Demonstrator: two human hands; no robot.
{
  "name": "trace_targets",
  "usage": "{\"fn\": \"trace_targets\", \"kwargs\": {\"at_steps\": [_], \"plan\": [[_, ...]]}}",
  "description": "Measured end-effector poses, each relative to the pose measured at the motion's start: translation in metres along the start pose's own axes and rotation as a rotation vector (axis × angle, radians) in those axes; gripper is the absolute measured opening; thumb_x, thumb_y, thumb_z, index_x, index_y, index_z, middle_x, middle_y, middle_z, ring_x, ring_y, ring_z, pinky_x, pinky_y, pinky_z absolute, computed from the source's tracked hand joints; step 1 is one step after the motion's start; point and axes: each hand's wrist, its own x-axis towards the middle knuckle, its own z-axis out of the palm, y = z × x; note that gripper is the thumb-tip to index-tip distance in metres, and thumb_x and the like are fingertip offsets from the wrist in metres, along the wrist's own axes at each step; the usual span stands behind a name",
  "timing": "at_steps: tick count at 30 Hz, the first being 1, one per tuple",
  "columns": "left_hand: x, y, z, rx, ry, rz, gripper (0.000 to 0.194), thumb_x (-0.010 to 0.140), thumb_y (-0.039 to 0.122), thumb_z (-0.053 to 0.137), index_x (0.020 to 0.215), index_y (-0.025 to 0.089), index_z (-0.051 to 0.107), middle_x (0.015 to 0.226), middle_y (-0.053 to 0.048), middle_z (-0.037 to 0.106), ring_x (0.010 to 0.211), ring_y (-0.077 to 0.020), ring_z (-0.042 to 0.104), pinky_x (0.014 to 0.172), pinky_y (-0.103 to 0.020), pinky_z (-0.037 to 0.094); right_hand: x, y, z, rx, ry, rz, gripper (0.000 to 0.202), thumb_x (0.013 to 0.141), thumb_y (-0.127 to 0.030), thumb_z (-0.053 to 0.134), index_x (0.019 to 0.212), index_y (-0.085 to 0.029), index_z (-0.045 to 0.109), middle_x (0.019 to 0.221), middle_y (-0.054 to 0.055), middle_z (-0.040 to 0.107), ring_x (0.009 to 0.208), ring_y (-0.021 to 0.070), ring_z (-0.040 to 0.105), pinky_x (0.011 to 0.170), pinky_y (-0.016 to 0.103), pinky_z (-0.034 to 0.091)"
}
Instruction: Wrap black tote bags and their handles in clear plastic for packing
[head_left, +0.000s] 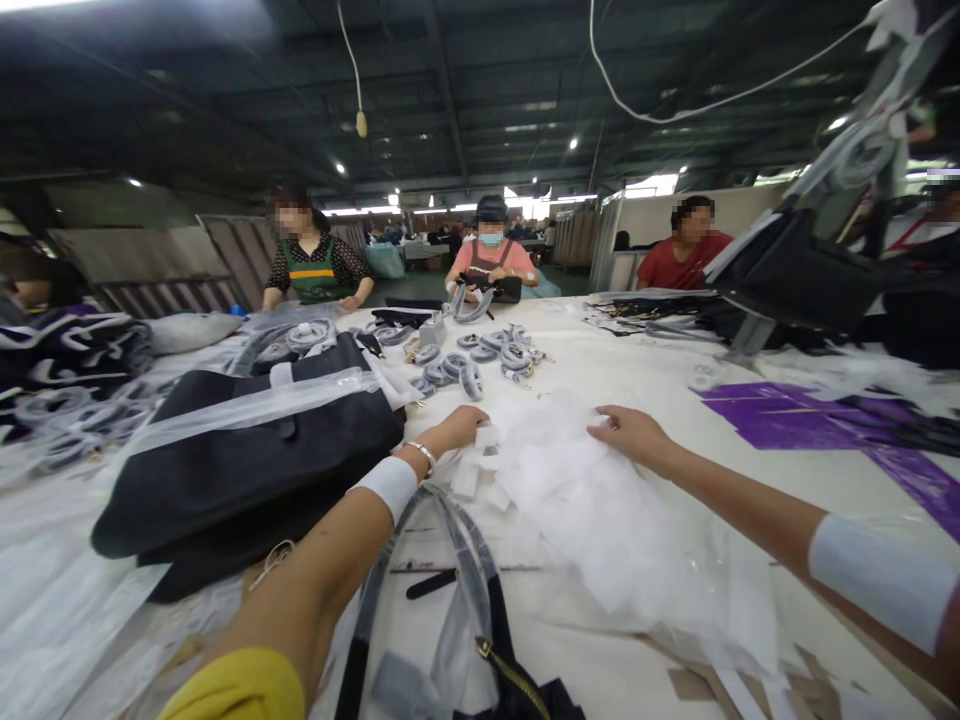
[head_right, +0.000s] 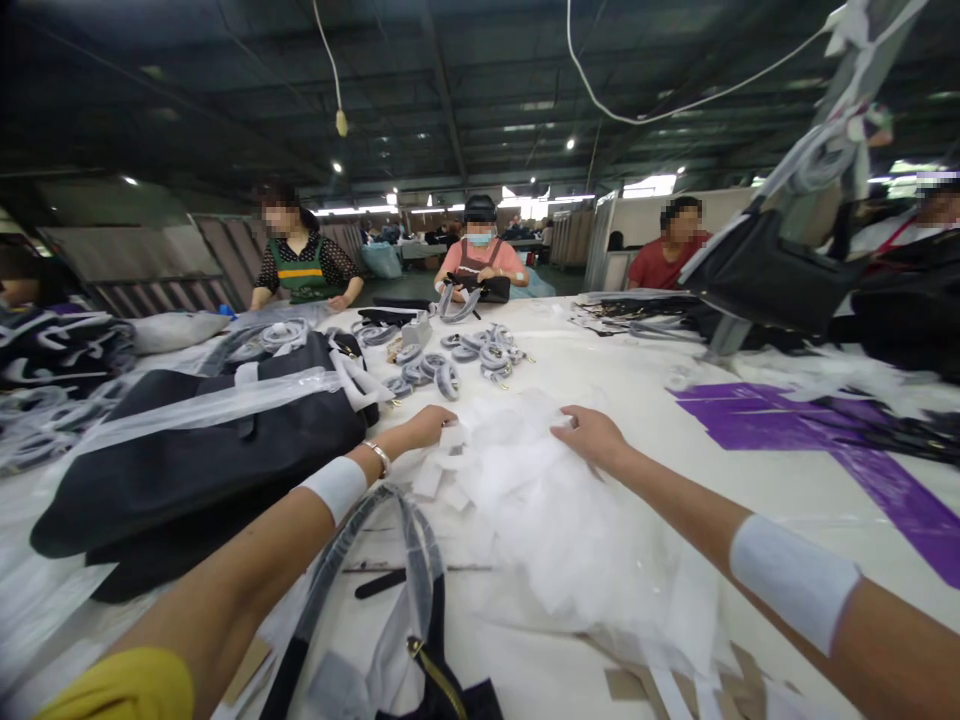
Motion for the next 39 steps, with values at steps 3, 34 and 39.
{"fn": "trace_targets", "kwargs": {"at_steps": [3, 34, 39], "plan": [[-0.002, 0.025, -0.001, -0.108, 0.044, -0.001, 0.021, 0.072, 0.026, 0.069, 0.087, 0.013, 0.072, 0.089, -0.008, 0.073, 0.091, -0.0247, 0.065, 0.085, -0.031, 0.049, -0.008, 0.001, -0.005, 0.246, -0.014, 0.043, 0.028, 0.081, -0.043, 0.064, 0.095, -0.021, 0.074, 0.098, 0.006, 0.075, 0.098, 0.0265, 0.067, 0.089, 0.036, 0.053], [0.05, 0.062, -0.004, 0.022, -0.096, 0.022, 0.101, 0.069, 0.053, 0.079, 0.151, 0.02, 0.031, 0.158, -0.02, 0.029, 0.142, -0.0379, 0.033, 0.113, -0.052, 0.03, -0.044, 0.046, -0.064, 0.93, -0.116, 0.28, 0.044, 0.089, -0.053, 0.048, 0.106, -0.019, 0.07, 0.092, 0.016, 0.076, 0.083, 0.0335, 0.073, 0.079, 0.042, 0.057], [0.068, 0.027, 0.023, 0.191, -0.173, -0.017, 0.116, 0.058, 0.06, 0.083, 0.153, 0.025, 0.026, 0.158, -0.019, 0.029, 0.143, -0.0392, 0.031, 0.113, -0.055, 0.029, -0.044, 0.05, -0.064, 0.935, -0.212, 0.309, 0.044, 0.088, -0.052, 0.049, 0.106, -0.018, 0.07, 0.093, 0.016, 0.076, 0.085, 0.0341, 0.073, 0.08, 0.044, 0.057]]}}
